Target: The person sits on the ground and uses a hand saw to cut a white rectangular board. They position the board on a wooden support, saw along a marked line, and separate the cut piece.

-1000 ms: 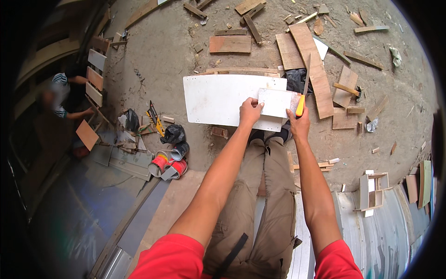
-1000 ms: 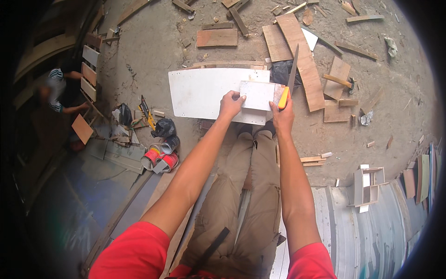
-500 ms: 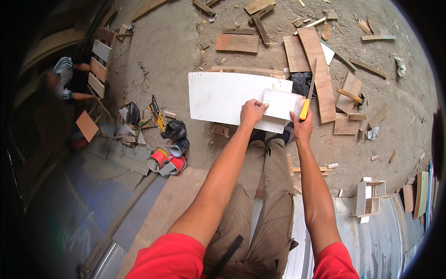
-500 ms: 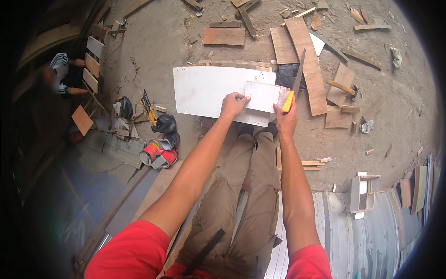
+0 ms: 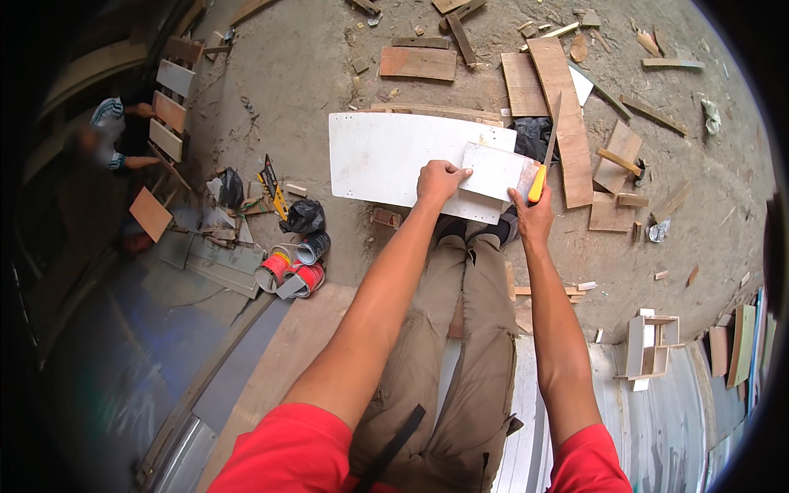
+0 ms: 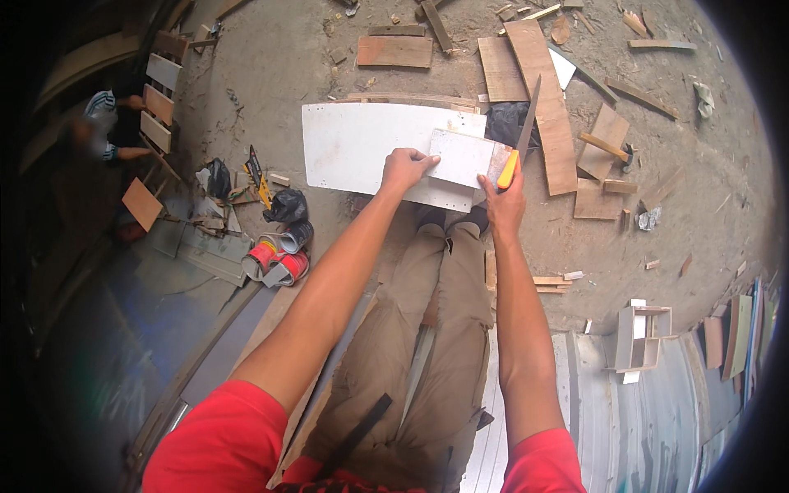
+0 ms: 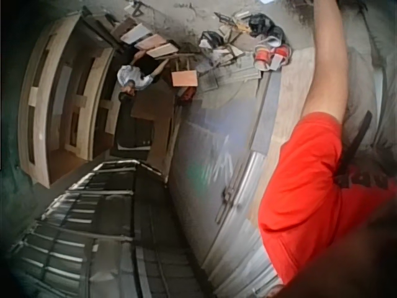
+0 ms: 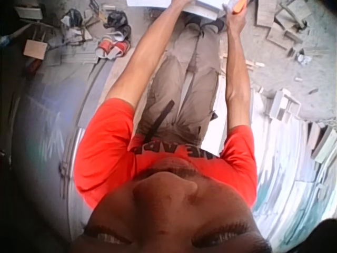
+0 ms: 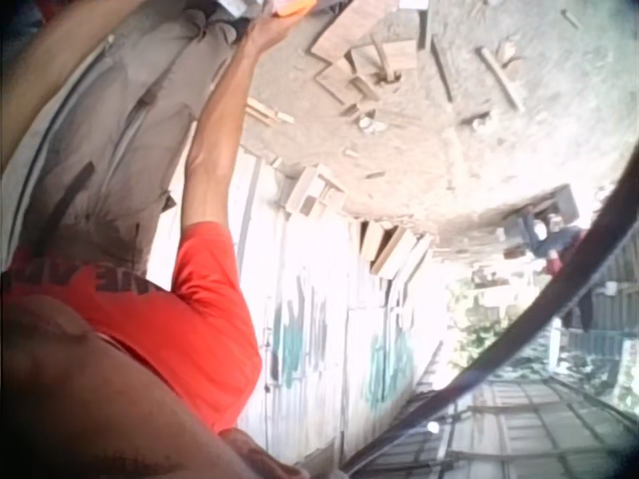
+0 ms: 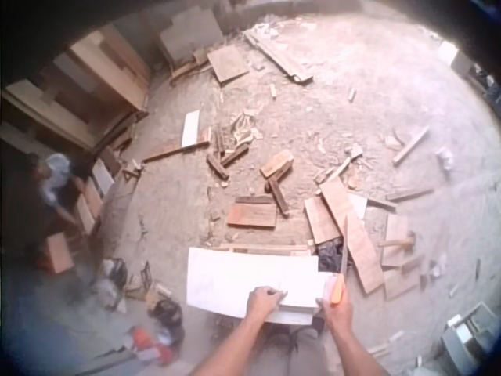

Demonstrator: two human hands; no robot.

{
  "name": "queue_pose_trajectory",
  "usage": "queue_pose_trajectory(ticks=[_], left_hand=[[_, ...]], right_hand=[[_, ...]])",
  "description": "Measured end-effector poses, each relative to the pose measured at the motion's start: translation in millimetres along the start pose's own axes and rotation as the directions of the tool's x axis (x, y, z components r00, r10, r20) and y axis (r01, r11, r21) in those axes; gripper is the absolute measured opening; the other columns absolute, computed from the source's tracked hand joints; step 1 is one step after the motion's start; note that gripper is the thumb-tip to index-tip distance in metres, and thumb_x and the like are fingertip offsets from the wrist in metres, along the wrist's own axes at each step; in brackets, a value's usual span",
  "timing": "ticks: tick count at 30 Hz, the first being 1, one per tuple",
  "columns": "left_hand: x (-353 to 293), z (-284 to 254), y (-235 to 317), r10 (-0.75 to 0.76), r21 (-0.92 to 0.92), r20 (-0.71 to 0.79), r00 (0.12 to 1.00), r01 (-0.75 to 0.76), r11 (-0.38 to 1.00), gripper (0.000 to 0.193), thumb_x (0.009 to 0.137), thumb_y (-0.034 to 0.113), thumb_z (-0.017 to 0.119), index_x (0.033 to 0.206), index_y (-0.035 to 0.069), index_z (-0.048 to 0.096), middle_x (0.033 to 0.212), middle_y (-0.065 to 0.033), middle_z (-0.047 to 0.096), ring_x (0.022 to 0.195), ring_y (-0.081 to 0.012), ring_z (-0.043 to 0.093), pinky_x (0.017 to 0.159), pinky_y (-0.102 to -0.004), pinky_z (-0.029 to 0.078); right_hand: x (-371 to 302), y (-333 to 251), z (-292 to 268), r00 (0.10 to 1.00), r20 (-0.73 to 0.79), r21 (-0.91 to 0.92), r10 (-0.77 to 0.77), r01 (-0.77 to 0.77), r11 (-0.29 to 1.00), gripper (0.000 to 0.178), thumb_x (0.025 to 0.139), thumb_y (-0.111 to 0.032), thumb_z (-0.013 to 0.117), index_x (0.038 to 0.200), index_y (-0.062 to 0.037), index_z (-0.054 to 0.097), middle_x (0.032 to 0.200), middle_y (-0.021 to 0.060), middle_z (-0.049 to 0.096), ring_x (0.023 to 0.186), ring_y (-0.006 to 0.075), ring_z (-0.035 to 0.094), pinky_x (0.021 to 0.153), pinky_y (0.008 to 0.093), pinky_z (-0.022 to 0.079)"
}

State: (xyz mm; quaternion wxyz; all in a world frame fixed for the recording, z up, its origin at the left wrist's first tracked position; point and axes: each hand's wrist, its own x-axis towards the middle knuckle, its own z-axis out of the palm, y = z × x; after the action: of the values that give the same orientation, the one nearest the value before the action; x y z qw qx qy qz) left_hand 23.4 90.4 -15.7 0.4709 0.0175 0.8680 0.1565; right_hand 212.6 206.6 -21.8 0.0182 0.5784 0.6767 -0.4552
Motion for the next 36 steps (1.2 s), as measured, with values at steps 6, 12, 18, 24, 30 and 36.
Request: queue_pose_trajectory(ticks=[6, 12, 18, 24, 30, 36], left_hand=[[-3, 9, 13, 0.151, 0.072, -0.127, 0.980, -0.143, 0.987, 0.038, 0.077, 0.036, 0.083, 0.097, 0.004, 0.076, 0.091, -0.0141, 0.075, 0.087, -0.0288, 0.073, 0.081, -0.0383, 0.056], [-4, 10, 10, 0.057, -0.140, -0.132, 0.990, -0.075, 0.987, 0.038, 0.076, 0.033, 0.083, 0.098, 0.003, 0.076, 0.092, -0.0154, 0.075, 0.086, -0.0283, 0.073, 0.081, -0.0379, 0.056], [-10, 10, 17, 0.112, 0.012, -0.168, 0.979, -0.111, 0.994, 0.036, 0.076, 0.033, 0.083, 0.093, 0.003, 0.077, 0.089, -0.0164, 0.075, 0.083, -0.0285, 0.073, 0.080, -0.0381, 0.056], [-5, 12, 12, 0.066, -0.096, -0.137, 0.988, -0.080, 0.992, 0.037, 0.072, 0.035, 0.086, 0.091, 0.003, 0.077, 0.089, -0.0157, 0.075, 0.084, -0.0279, 0.073, 0.079, -0.0381, 0.056], [6, -2, 26, -0.011, 0.096, -0.027, 1.000, 0.014, 0.995, 0.046, 0.069, 0.039, 0.088, 0.098, 0.004, 0.078, 0.096, -0.0169, 0.075, 0.089, -0.0278, 0.073, 0.084, -0.0358, 0.056], [-5, -7, 47, 0.042, 0.245, -0.073, 0.996, -0.023, 0.969, 0.066, 0.072, 0.030, 0.087, 0.129, 0.008, 0.061, 0.128, -0.0139, 0.063, 0.119, -0.0272, 0.060, 0.102, -0.0435, 0.045]], right_hand=[[1, 4, -3, 0.995, -0.016, 0.025, -0.098, 0.099, 0.995, 0.084, 0.077, -0.031, 0.085, 0.145, -0.0076, 0.043, 0.116, 0.0223, 0.068, 0.105, 0.0388, 0.067, 0.086, 0.0439, 0.052], [-2, 6, 1, 0.999, -0.044, 0.053, -0.013, 0.015, 0.999, 0.082, 0.076, -0.031, 0.086, 0.143, -0.0068, 0.045, 0.116, 0.0220, 0.068, 0.104, 0.0374, 0.067, 0.086, 0.0430, 0.052], [1, 0, -5, 1.000, 0.007, 0.023, -0.001, 0.001, 1.000, 0.084, 0.074, -0.033, 0.087, 0.142, -0.0072, 0.046, 0.112, 0.0222, 0.069, 0.102, 0.0365, 0.068, 0.084, 0.0430, 0.053], [-1, -4, -4, 1.000, -0.025, 0.034, 0.005, -0.004, 0.999, 0.086, 0.073, -0.032, 0.087, 0.144, -0.0079, 0.044, 0.113, 0.0216, 0.069, 0.103, 0.0355, 0.068, 0.085, 0.0423, 0.053], [1, 4, -2, 0.997, -0.038, 0.025, -0.065, 0.066, 0.997, 0.084, 0.072, -0.031, 0.088, 0.141, -0.0083, 0.044, 0.112, 0.0211, 0.069, 0.101, 0.0364, 0.069, 0.084, 0.0419, 0.054], [5, 4, -4, 1.000, 0.010, 0.037, 0.011, -0.012, 0.999, 0.081, 0.072, -0.035, 0.088, 0.136, -0.0060, 0.047, 0.110, 0.0214, 0.070, 0.100, 0.0354, 0.070, 0.084, 0.0426, 0.054]])
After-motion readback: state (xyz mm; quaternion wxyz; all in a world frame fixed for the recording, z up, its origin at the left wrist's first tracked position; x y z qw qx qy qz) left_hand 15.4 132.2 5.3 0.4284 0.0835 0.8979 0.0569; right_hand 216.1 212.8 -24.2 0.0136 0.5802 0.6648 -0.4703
